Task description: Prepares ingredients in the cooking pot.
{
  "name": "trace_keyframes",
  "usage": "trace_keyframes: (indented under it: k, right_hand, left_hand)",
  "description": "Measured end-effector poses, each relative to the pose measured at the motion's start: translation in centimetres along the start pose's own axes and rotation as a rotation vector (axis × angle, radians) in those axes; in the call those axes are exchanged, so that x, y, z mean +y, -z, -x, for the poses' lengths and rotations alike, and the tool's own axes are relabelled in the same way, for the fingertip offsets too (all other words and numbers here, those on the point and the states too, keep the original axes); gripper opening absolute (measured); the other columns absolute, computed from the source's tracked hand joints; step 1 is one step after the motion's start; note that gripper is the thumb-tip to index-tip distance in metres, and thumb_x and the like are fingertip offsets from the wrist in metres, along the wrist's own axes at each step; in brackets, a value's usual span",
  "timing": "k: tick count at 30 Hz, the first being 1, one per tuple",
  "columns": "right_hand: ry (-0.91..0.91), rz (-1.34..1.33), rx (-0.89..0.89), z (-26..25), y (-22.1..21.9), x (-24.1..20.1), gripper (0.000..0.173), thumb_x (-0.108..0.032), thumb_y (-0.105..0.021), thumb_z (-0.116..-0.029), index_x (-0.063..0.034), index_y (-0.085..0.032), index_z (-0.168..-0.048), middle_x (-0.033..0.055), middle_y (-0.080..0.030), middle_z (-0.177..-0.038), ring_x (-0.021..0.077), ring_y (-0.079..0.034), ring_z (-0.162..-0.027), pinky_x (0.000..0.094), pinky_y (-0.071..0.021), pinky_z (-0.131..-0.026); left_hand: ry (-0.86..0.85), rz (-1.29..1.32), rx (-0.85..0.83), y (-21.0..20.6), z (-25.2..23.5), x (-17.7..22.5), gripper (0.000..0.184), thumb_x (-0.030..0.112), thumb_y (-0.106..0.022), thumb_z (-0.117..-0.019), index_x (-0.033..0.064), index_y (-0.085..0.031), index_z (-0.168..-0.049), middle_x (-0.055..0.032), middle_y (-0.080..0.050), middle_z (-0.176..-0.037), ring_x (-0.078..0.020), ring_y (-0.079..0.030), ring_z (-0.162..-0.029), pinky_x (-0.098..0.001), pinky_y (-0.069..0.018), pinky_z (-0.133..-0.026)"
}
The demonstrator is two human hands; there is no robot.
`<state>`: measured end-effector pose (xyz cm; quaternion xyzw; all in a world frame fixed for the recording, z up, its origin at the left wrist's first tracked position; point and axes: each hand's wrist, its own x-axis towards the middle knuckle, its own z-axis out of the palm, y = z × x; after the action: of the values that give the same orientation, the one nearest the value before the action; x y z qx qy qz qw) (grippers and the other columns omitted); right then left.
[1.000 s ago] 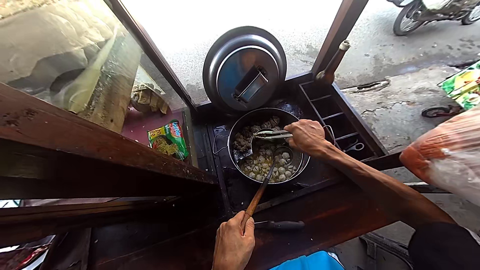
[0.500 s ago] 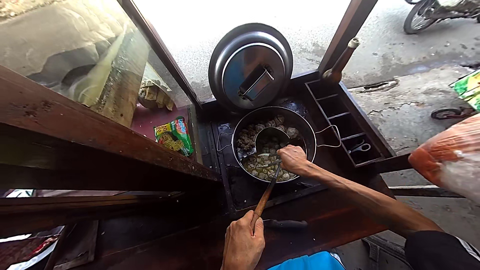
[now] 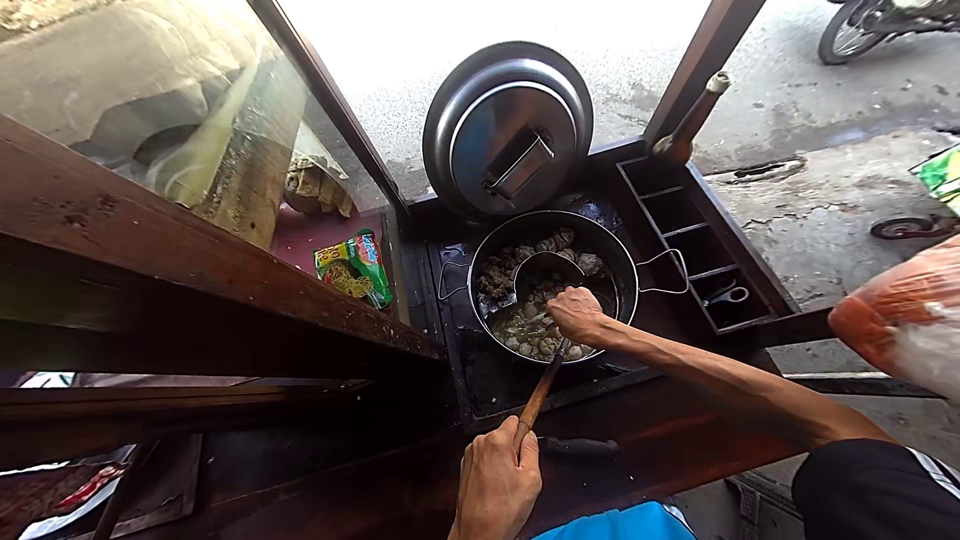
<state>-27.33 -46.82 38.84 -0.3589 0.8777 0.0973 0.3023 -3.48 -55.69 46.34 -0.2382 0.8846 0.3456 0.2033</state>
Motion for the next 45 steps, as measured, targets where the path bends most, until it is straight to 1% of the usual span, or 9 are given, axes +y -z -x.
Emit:
trace_keyframes:
  k: [3, 6, 13, 19, 25, 33, 37, 41, 45]
  right_hand:
    - [-0.013, -0.042, 0.051, 0.1, -0.6, 0.4, 0.021, -0.005, -0.059, -0.0940, 0.0062, -0.066, -0.110, 0.0263, -0.067, -0.112, 0.0432, -0.062, -0.114, 0.0565, -0.0498, -0.086]
    - [-0.023, -0.095, 0.059, -1.0, -2.0, 0.2, 0.034, -0.006, -0.061, -0.0932, 0.0051, -0.061, -0.126, 0.0272, -0.062, -0.125, 0.0436, -0.057, -0.123, 0.0561, -0.0493, -0.092]
    - [0.017, -0.104, 0.056, -4.3, -3.5, -1.2, 0.040, -0.005, -0.063, -0.0917, 0.0071, -0.058, -0.130, 0.0285, -0.060, -0.129, 0.0444, -0.056, -0.126, 0.0563, -0.0488, -0.094]
    - [0.068, -0.049, 0.074, -6.2, -3.9, -2.2, 0.028, 0.002, -0.054, -0.0947, 0.0094, -0.061, -0.121, 0.0289, -0.063, -0.122, 0.0449, -0.059, -0.121, 0.0562, -0.0501, -0.091]
    - [0.065, -0.085, 0.052, -4.2, -2.3, -1.0, 0.021, -0.007, -0.055, -0.0964, 0.0067, -0.066, -0.107, 0.0274, -0.068, -0.110, 0.0446, -0.064, -0.110, 0.0594, -0.0493, -0.087]
    - [-0.051, -0.221, 0.035, -1.3, 2.0, 3.5, 0.030, -0.033, -0.069, -0.0937, -0.0153, -0.075, -0.117, 0.0145, -0.073, -0.109, 0.0356, -0.067, -0.108, 0.0587, -0.0502, -0.088]
    - [-0.050, -0.298, 0.168, -0.3, 4.5, 5.1, 0.017, -0.037, -0.075, -0.0899, -0.0217, -0.080, -0.097, 0.0083, -0.074, -0.087, 0.0308, -0.069, -0.089, 0.0573, -0.0516, -0.074]
    - [-0.031, -0.244, 0.394, -0.8, 5.7, 4.1, 0.012, -0.027, -0.074, -0.0891, -0.0162, -0.077, -0.093, 0.0101, -0.071, -0.081, 0.0329, -0.069, -0.081, 0.0563, -0.0510, -0.067]
    - [-0.007, -0.125, 0.486, -2.8, 4.6, 3.4, 0.023, -0.017, -0.077, -0.0858, -0.0058, -0.071, -0.105, 0.0175, -0.070, -0.099, 0.0388, -0.067, -0.102, 0.0558, -0.0533, -0.076]
  left_hand:
    - [0.002, -0.003, -0.009, 0.0, -0.1, 0.0, 0.027, 0.026, -0.054, -0.1005, 0.0066, -0.070, -0.093, -0.0064, -0.060, -0.068, -0.0223, -0.061, -0.065, -0.0423, -0.0483, -0.062]
    - [0.007, -0.009, -0.026, 0.2, -0.2, 0.1, 0.026, 0.026, -0.053, -0.1006, 0.0067, -0.070, -0.094, -0.0068, -0.061, -0.069, -0.0225, -0.062, -0.066, -0.0426, -0.0486, -0.063]
    - [0.021, 0.004, -0.040, 0.3, -0.1, 0.1, 0.026, 0.025, -0.053, -0.1012, 0.0063, -0.070, -0.096, -0.0071, -0.060, -0.069, -0.0230, -0.062, -0.066, -0.0426, -0.0486, -0.063]
    - [0.027, 0.000, -0.049, 0.4, -0.3, 0.1, 0.026, 0.026, -0.053, -0.1013, 0.0069, -0.069, -0.095, -0.0070, -0.061, -0.070, -0.0230, -0.062, -0.068, -0.0425, -0.0489, -0.064]
    - [0.022, -0.006, -0.052, 0.3, -0.3, 0.1, 0.026, 0.026, -0.053, -0.1014, 0.0071, -0.069, -0.095, -0.0067, -0.061, -0.070, -0.0230, -0.062, -0.068, -0.0426, -0.0489, -0.064]
    - [0.020, -0.008, -0.049, 0.3, -0.3, 0.0, 0.026, 0.027, -0.053, -0.1017, 0.0072, -0.070, -0.096, -0.0075, -0.062, -0.071, -0.0237, -0.064, -0.070, -0.0434, -0.0497, -0.065]
    - [0.033, -0.004, -0.065, 0.3, -0.4, 0.0, 0.027, 0.028, -0.053, -0.1018, 0.0082, -0.070, -0.096, -0.0072, -0.063, -0.072, -0.0235, -0.064, -0.071, -0.0434, -0.0500, -0.066]
    - [0.042, -0.008, -0.079, 0.3, -0.4, 0.3, 0.027, 0.028, -0.053, -0.1022, 0.0074, -0.070, -0.098, -0.0081, -0.063, -0.074, -0.0240, -0.065, -0.073, -0.0439, -0.0505, -0.068]
    - [0.044, -0.013, -0.086, 0.4, -0.4, 0.4, 0.027, 0.028, -0.053, -0.1027, 0.0073, -0.069, -0.097, -0.0085, -0.063, -0.074, -0.0243, -0.065, -0.073, -0.0434, -0.0504, -0.068]
